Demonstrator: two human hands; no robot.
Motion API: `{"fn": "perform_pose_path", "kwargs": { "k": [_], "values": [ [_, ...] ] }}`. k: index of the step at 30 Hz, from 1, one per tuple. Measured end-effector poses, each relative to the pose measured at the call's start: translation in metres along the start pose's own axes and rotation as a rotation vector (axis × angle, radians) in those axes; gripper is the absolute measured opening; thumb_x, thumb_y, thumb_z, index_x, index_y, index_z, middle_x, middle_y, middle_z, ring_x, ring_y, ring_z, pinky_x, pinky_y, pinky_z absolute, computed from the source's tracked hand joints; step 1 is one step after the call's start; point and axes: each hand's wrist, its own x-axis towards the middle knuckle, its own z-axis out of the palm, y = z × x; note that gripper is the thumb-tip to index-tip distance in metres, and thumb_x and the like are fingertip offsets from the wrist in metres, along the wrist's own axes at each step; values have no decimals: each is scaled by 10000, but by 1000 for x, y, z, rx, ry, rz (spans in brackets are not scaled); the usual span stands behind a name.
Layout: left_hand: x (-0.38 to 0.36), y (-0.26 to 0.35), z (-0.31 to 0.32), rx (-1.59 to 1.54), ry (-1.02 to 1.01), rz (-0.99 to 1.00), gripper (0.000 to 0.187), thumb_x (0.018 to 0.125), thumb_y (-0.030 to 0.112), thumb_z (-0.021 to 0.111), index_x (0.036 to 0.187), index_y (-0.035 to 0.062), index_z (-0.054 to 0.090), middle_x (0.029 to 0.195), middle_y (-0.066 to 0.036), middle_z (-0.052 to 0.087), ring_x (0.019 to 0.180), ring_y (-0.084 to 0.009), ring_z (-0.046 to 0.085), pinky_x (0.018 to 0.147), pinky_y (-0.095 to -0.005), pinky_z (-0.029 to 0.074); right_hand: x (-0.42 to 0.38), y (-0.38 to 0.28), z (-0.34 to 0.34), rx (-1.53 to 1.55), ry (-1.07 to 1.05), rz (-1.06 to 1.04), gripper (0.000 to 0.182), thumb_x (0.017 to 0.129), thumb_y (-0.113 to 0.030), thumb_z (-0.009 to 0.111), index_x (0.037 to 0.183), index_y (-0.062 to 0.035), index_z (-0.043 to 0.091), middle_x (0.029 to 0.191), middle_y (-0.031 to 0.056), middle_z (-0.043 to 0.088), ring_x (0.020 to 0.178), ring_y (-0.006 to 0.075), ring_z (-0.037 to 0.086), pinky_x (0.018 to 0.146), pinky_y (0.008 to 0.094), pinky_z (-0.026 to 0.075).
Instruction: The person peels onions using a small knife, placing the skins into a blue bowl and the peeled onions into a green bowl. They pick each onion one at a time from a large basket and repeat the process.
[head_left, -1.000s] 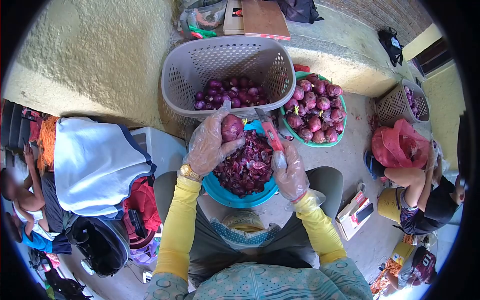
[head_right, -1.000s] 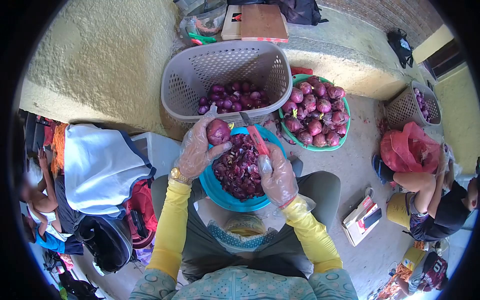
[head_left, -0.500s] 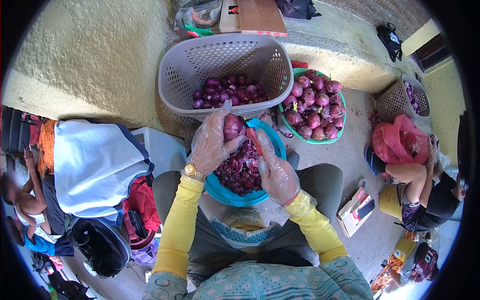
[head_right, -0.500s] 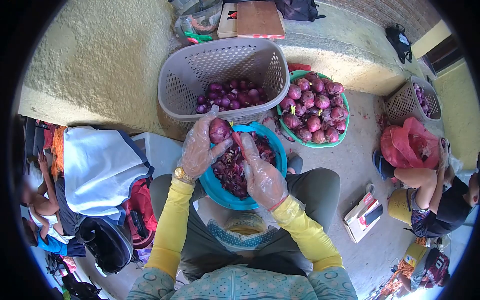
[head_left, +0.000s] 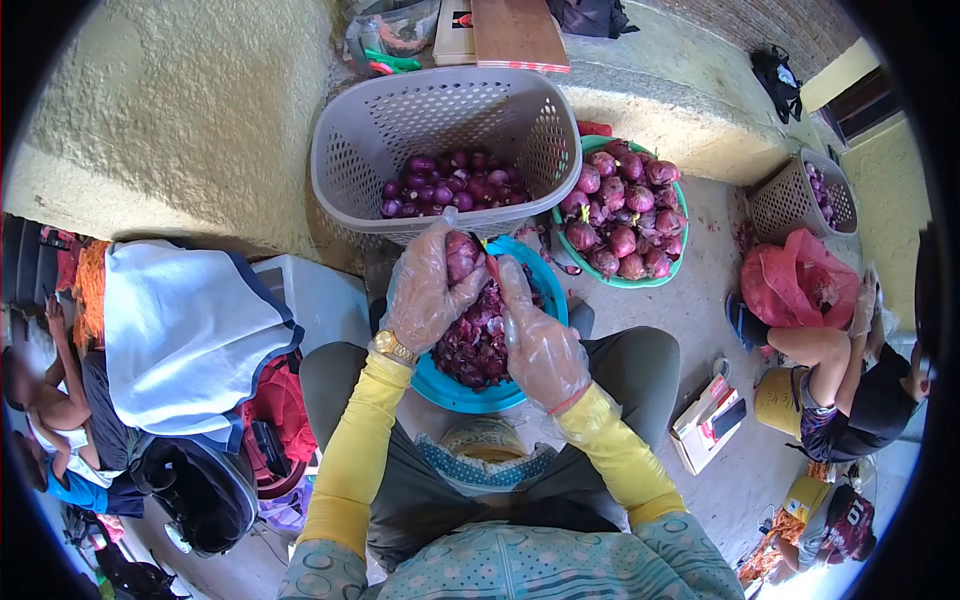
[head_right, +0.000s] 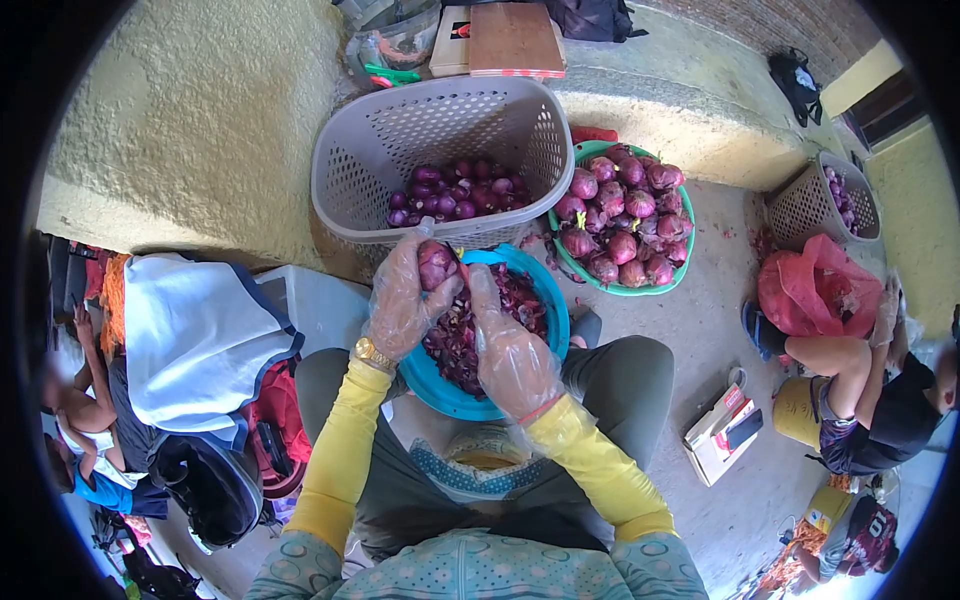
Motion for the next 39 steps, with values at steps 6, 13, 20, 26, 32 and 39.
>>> {"fn": "perform_pose_path", "kwargs": {
  "k": [6, 13, 20, 26, 32, 39],
  "values": [
    [5, -1, -2, -75, 34, -91, 644, 864, 305, 763, 1354, 9, 467, 1171, -246, 619, 1077, -433, 602, 960, -482, 473, -2, 1, 4, 36, -8, -4, 762, 911, 15, 528, 1607, -103, 241, 1228, 306, 646, 871, 425, 710, 730, 492, 570],
    [3, 6, 0, -386, 10, -303, 552, 928, 325, 694, 1312, -15, 490, 1146, -237, 644, 1083, -364, 622, 968, -440, 468, -4, 2, 5, -84, -80, 88, 782, 913, 0, 534, 1617, -145, 227, 1056, 284, 686, 794, 448, 701, 667, 531, 557],
    [-5, -18, 13, -820, -49, -584, 503, 998, 342, 608, 1354, -7, 538, 1237, -96, 616, 1105, -185, 577, 995, -343, 462, -4, 1, 11, -138, -51, 47, 770, 921, -21, 533, 1616, -187, 247, 877, 249, 657, 659, 428, 681, 590, 531, 547],
    [-5, -22, 12, -855, -62, -531, 469, 1026, 380, 558, 1359, 49, 560, 1227, -57, 609, 1078, -134, 579, 932, -315, 503, -10, 4, 12, -115, -41, 14, 771, 913, -14, 528, 1615, -172, 251, 867, 245, 661, 652, 422, 681, 584, 525, 549],
    [3, 7, -4, -1079, -110, -794, 487, 997, 378, 619, 1332, 32, 547, 1233, -67, 595, 1076, -149, 581, 949, -351, 501, -12, 8, 15, -123, -16, -10, 780, 896, 2, 526, 1613, -147, 256, 844, 232, 666, 641, 409, 680, 591, 510, 559],
    [1, 0, 6, -1084, -74, -820, 457, 1005, 394, 609, 1317, 64, 559, 1214, -40, 596, 1074, -136, 585, 932, -334, 509, -4, 10, 22, -123, -21, -3, 793, 886, 8, 521, 1614, -115, 231, 842, 250, 665, 664, 420, 684, 600, 514, 561]
  ]
}}
